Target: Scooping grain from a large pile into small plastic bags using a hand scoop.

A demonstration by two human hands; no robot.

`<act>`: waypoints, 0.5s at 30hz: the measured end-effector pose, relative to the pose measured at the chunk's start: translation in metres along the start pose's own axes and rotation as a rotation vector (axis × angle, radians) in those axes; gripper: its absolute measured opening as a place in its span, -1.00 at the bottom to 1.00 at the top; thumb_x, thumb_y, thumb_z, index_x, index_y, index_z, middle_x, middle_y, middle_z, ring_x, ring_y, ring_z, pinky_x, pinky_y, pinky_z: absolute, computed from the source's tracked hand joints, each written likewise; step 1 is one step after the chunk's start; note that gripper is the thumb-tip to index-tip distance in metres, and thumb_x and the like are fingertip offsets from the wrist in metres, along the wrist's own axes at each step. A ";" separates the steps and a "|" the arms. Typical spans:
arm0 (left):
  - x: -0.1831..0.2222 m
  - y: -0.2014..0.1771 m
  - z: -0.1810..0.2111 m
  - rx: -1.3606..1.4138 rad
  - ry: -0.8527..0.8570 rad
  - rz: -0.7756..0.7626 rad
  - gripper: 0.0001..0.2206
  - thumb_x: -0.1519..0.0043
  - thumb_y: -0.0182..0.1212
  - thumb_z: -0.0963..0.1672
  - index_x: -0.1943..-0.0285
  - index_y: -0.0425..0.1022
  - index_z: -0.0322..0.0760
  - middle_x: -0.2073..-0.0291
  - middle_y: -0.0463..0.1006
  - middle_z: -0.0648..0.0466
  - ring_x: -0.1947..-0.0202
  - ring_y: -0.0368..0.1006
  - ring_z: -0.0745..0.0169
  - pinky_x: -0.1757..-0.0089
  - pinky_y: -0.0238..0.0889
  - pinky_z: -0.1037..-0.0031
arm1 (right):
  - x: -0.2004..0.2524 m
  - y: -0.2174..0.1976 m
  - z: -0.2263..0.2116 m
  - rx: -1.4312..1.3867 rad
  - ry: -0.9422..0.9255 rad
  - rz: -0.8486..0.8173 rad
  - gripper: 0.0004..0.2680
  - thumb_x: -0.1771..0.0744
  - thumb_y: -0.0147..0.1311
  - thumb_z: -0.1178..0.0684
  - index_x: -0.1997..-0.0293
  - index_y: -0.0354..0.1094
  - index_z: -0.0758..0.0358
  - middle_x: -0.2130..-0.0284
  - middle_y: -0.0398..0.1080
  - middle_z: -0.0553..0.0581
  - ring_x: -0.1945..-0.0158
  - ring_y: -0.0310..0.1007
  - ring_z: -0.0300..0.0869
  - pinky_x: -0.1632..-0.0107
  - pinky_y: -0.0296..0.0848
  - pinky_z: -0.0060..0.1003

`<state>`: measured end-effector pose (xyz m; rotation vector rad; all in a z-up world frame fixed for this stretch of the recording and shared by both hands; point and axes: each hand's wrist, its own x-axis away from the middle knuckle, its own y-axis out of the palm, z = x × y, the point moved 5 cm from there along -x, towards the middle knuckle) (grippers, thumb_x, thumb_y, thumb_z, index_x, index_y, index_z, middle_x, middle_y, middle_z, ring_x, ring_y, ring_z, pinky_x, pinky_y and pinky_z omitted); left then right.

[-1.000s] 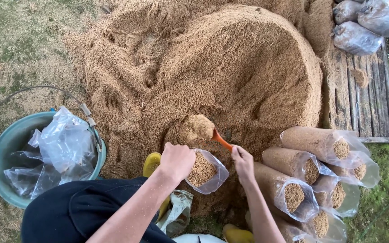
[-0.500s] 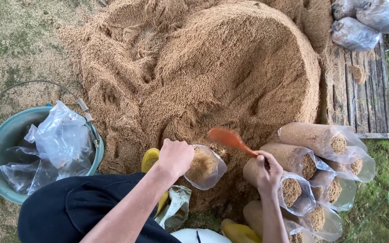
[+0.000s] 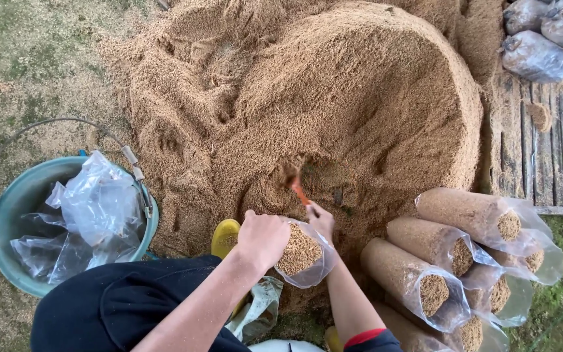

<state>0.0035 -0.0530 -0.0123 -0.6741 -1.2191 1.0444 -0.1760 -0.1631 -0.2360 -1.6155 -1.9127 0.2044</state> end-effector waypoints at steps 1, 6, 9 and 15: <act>0.001 0.000 0.000 -0.005 0.008 0.001 -0.84 -0.15 0.11 -0.23 0.26 0.57 -0.09 0.41 0.62 0.21 0.29 0.62 0.04 0.21 0.25 -0.05 | -0.004 0.016 0.008 0.020 -0.038 -0.129 -0.84 -0.36 0.19 -0.02 -0.01 0.59 0.03 0.52 0.51 0.11 0.43 0.36 -0.25 0.31 0.33 -0.34; 0.001 -0.006 0.000 -0.026 0.026 0.019 -0.83 -0.15 0.10 -0.24 0.29 0.57 -0.08 0.43 0.61 0.19 0.33 0.61 0.05 0.25 0.23 -0.04 | -0.002 0.008 -0.010 -0.090 -0.077 -0.289 -0.83 -0.40 0.04 0.06 0.00 0.56 0.21 0.63 0.38 0.03 0.50 0.21 -0.31 0.38 0.21 -0.42; -0.001 -0.003 0.000 0.006 0.026 -0.030 -0.83 -0.13 0.12 -0.26 0.29 0.61 -0.16 0.40 0.65 0.11 0.30 0.62 -0.04 0.21 0.23 -0.05 | -0.003 -0.019 -0.022 -0.094 -0.133 -0.238 -0.83 -0.40 0.07 0.01 0.02 0.57 0.17 0.65 0.37 0.01 0.53 0.18 -0.31 0.42 0.18 -0.42; -0.004 0.004 -0.002 -0.003 0.019 -0.023 -0.85 -0.14 0.13 -0.23 0.30 0.60 -0.12 0.43 0.66 0.10 0.32 0.63 0.00 0.22 0.25 -0.02 | 0.052 -0.111 -0.117 -0.205 -0.126 -0.108 -0.81 -0.43 -0.04 0.08 0.01 0.51 0.32 0.59 0.25 0.01 0.50 0.07 -0.35 0.42 0.09 -0.46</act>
